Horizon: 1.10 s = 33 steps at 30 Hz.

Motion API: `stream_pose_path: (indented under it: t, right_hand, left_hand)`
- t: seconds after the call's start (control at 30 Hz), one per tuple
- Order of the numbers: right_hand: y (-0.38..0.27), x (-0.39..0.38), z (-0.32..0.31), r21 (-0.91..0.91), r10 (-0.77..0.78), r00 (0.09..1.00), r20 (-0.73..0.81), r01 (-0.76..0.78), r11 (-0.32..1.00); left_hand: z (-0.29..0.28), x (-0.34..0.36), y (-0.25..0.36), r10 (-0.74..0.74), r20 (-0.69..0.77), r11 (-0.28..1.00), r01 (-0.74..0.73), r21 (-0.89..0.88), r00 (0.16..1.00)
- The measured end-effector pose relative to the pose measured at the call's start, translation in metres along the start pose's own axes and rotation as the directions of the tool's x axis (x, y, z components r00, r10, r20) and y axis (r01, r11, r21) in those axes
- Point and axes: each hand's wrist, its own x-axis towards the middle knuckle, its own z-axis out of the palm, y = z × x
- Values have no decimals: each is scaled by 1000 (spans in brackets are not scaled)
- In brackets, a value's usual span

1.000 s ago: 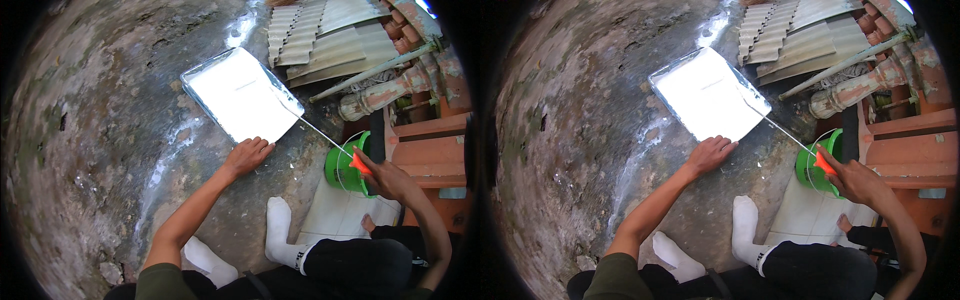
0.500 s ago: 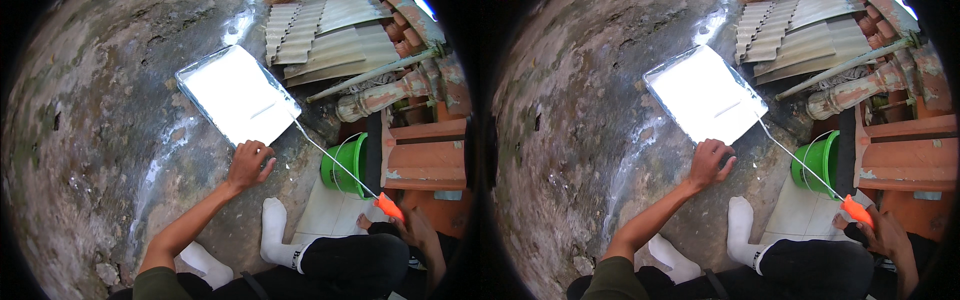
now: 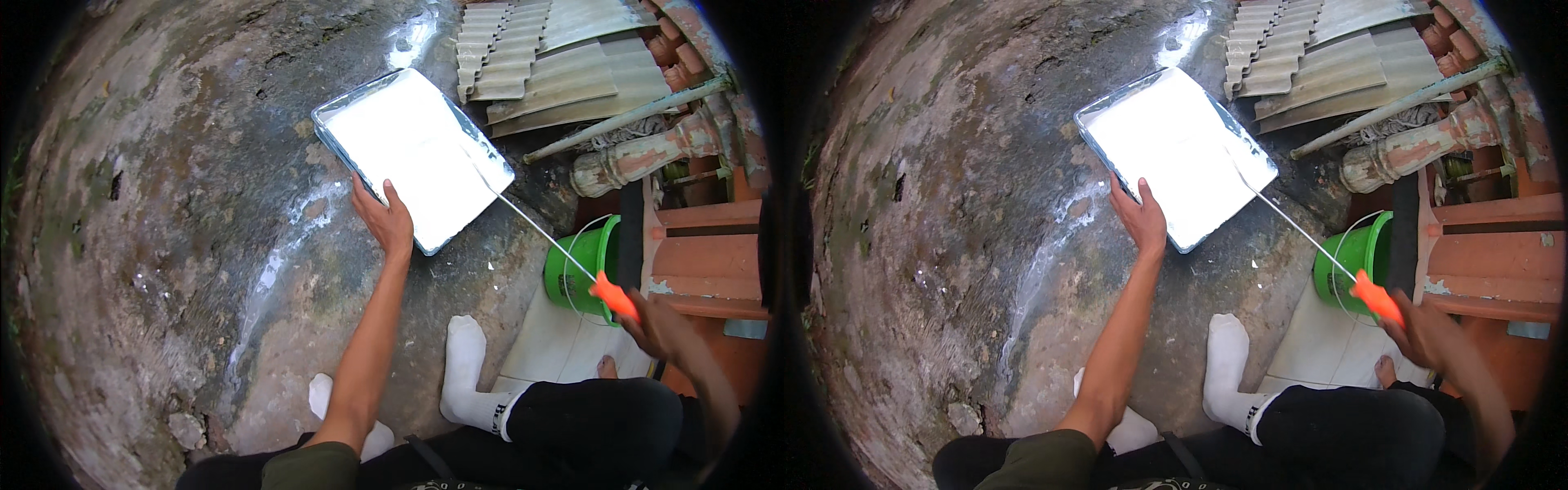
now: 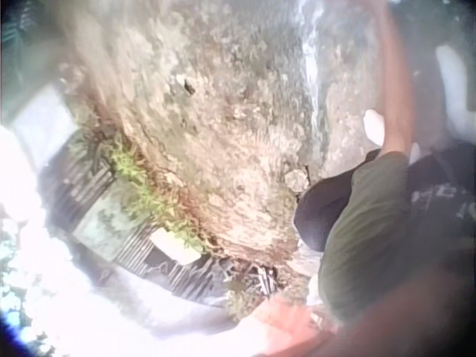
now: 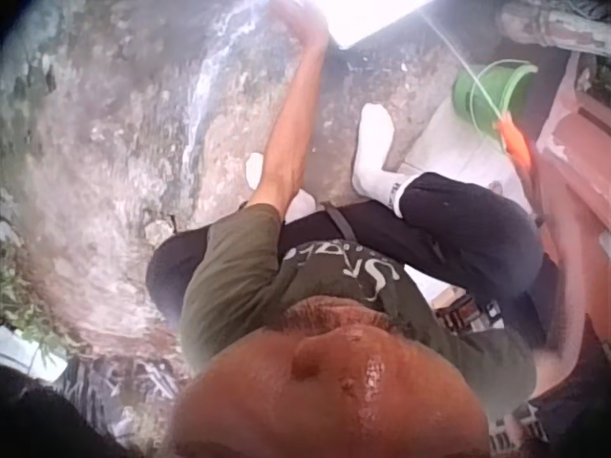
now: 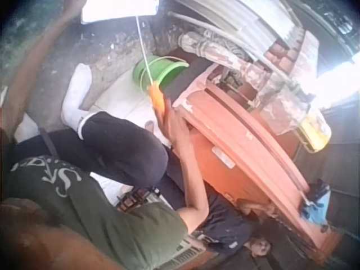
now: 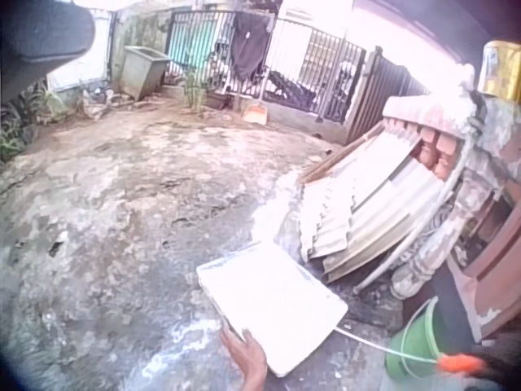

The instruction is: The person prepares white paint for application by manipulating a paint tray and roller. They lift the tray's inner insert, wipe the paint from the insert into the main tray using their hand, and then roll the paint roller in the tray to saturate it with paint.

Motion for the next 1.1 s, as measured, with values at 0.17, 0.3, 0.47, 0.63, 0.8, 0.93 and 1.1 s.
stream_pose_path:
  t: [0.17, 0.3, 0.47, 0.63, 0.8, 0.93, 1.1]
  right_hand:
    - [1, -87, 5, 2, 192, 969, 157, -195, 981]
    - [-7, -62, 15, -52, 150, 985, 82, -146, 988]
    - [-8, 47, -4, 5, -86, 995, -55, 86, 996]
    - [7, 52, -29, 147, -233, 972, -18, 233, 961]
    - [8, 3, -46, 207, -48, 997, 53, 36, 978]
    - [-11, -21, -38, 94, -69, 989, -129, 81, 992]
    - [-34, -8, -35, -26, -39, 999, -6, 39, 999]
  left_hand:
    - [5, -6, 4, -16, -68, 999, 14, -29, 998]
    - [5, -6, 5, -59, -56, 998, 58, -19, 997]
    - [7, -6, 4, -96, -63, 993, 90, -82, 993]
    - [10, -7, 2, -96, -87, 993, 90, -74, 992]
    - [12, -8, -2, -40, -125, 996, 30, -85, 991]
    - [15, -6, -5, -35, -160, 999, 28, -47, 987]
    - [14, -7, -5, -24, -180, 1000, 23, -8, 983]
